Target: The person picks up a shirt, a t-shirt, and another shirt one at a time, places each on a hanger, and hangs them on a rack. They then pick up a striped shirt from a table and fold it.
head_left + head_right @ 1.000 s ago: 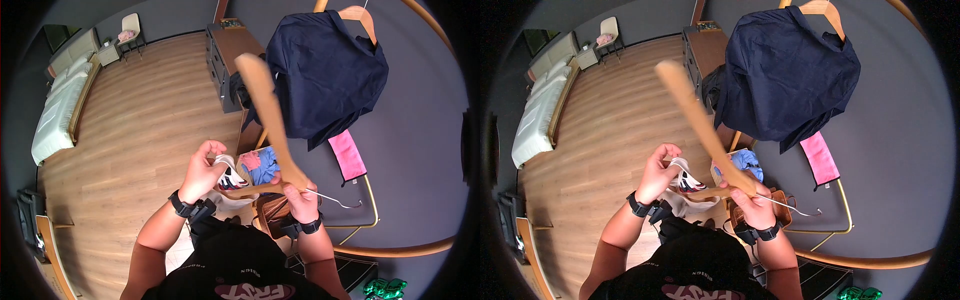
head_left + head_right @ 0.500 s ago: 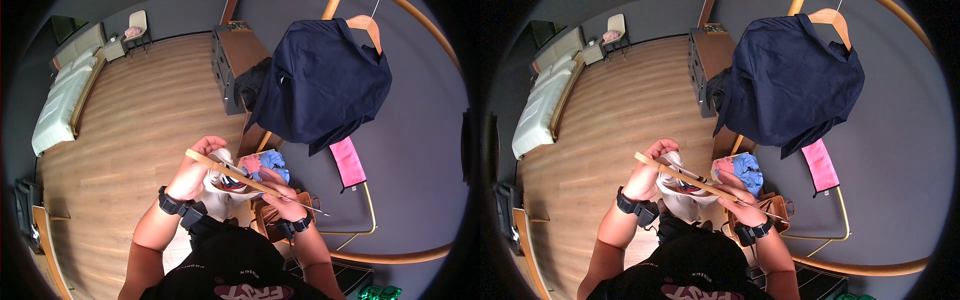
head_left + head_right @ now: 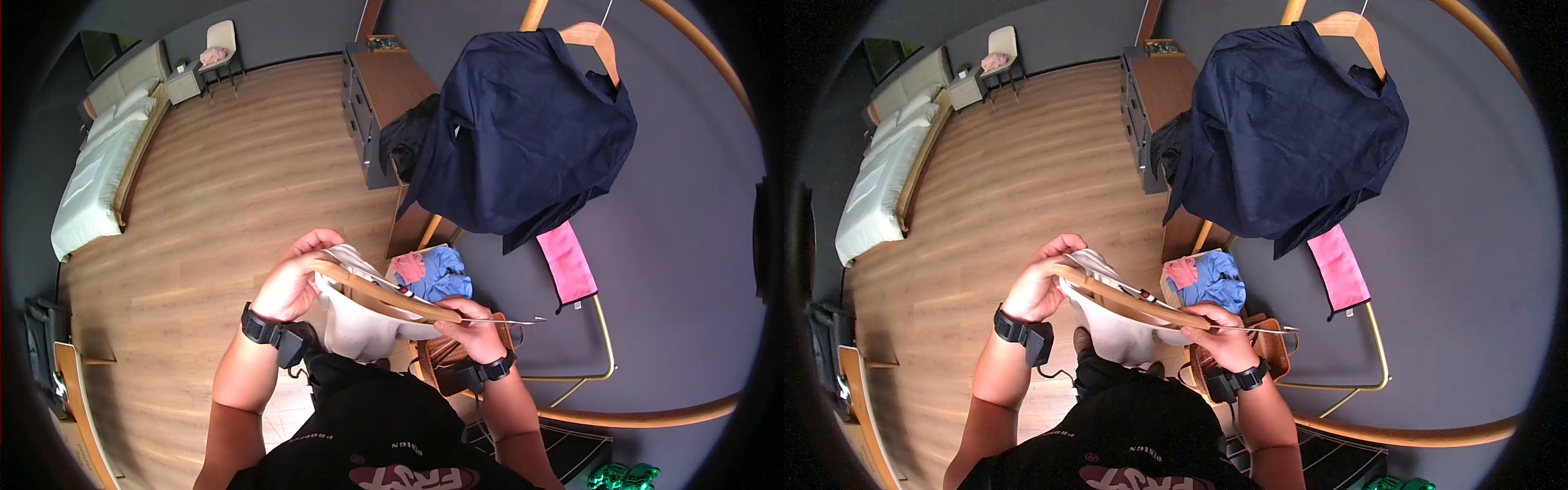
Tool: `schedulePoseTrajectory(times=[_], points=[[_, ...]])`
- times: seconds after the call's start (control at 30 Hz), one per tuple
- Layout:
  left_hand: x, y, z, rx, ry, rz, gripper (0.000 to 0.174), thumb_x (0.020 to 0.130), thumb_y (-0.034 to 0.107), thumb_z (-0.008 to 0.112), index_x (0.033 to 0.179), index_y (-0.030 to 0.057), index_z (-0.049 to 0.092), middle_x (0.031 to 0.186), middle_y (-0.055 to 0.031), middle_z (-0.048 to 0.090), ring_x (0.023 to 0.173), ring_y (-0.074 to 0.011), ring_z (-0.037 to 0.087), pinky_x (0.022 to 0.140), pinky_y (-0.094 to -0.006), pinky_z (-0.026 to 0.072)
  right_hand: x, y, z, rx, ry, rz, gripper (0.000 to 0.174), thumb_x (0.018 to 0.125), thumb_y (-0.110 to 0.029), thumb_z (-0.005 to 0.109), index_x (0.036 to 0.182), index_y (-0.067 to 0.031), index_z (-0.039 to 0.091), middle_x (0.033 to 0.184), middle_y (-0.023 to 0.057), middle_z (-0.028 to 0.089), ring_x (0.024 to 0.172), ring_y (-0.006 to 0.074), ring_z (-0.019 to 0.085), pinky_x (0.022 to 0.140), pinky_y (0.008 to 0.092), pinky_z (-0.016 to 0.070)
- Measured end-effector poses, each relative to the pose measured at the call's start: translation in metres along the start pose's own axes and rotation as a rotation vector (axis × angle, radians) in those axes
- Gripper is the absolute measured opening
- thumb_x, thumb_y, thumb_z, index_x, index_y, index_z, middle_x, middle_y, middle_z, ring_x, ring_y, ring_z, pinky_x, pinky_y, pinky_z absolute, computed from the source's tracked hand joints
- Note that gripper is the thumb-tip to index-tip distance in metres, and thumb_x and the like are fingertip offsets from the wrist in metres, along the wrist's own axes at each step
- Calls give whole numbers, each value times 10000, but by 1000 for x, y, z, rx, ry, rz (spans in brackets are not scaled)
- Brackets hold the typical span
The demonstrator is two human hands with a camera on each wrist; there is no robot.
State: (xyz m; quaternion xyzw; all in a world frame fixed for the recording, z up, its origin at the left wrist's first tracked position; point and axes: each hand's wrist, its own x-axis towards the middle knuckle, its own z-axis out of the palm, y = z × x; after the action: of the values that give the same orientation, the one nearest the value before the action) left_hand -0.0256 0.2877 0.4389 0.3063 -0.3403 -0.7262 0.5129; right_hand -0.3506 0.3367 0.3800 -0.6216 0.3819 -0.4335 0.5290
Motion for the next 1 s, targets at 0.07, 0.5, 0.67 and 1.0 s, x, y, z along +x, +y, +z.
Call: schedulePoseTrajectory(times=[0.07,0.5,0.67,1.0], points=[[-1,0,-6,-7,13,-5,199,888,21,556,1084,43,588,978,-53,660,880,-137,659,726,-238,528,1,-3,-4,-96,19,20,267,844,-4,736,1104,1,674,1020,50,680,926,110,616,831,253,497],[-4,-15,-28,671,192,187,128,788,-75,655,866,25,669,814,-17,623,657,-92,556,589,-241,449,11,-46,-29,-557,-186,-80,234,828,-20,708,1063,-19,704,887,121,686,783,226,672,690,303,515],[-10,-14,-5,1105,212,364,142,762,-75,658,860,25,680,773,-24,540,643,-94,500,589,-246,421,10,-56,-32,-651,-196,-101,238,813,-41,695,1050,-40,709,868,131,683,796,288,668,704,347,517],[-16,-15,-4,1189,31,294,167,749,-67,653,881,34,660,792,-26,560,667,-106,521,597,-257,436,-3,-49,-47,-581,-156,16,222,783,-40,716,1004,-37,717,853,126,692,773,279,673,685,352,522]])
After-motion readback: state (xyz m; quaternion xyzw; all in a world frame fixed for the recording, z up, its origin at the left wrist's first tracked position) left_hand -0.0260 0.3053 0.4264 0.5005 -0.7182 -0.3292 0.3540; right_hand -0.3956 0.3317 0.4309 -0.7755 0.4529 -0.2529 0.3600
